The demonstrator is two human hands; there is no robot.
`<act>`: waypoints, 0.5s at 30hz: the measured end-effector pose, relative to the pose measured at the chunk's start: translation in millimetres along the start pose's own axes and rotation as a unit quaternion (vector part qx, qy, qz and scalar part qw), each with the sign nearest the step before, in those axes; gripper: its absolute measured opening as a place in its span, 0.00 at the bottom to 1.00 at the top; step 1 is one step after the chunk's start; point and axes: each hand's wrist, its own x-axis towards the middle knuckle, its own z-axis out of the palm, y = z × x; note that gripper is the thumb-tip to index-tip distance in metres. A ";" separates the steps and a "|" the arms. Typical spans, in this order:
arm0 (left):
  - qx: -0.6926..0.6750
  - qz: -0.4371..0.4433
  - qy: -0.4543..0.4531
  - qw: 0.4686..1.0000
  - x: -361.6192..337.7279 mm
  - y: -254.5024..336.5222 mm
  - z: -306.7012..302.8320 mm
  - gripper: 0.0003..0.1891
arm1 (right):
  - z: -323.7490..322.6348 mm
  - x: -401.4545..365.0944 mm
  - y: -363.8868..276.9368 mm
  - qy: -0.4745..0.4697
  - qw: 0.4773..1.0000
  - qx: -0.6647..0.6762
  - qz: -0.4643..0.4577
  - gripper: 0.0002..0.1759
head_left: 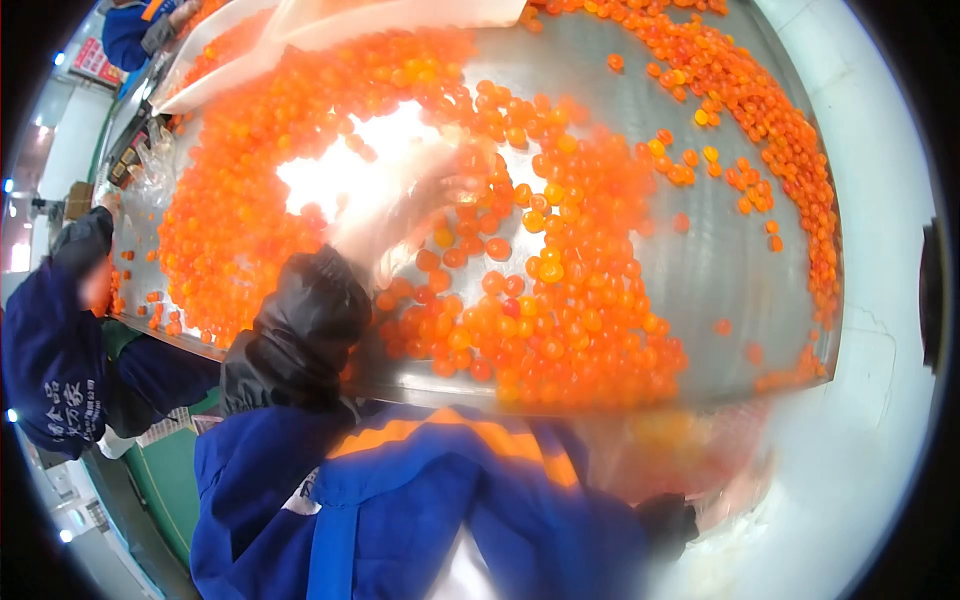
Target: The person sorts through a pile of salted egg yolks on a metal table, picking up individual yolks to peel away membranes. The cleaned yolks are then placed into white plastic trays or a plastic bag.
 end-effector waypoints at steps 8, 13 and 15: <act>0.018 -0.079 -0.057 0.995 -3.7 -7.5 -9.3 0.16 | 63.7 -9.9 -64.8 -0.021 0.979 -0.008 -0.203 0.22; 0.056 -0.205 -0.113 0.971 23.4 -7.8 -9.7 0.14 | 86.7 -22.1 -97.8 -0.176 0.919 -0.118 -0.331 0.23; 0.068 -0.228 -0.128 0.963 40.5 -15.2 -16.6 0.14 | 83.5 -27.1 -102.9 -0.209 0.931 -0.143 -0.264 0.22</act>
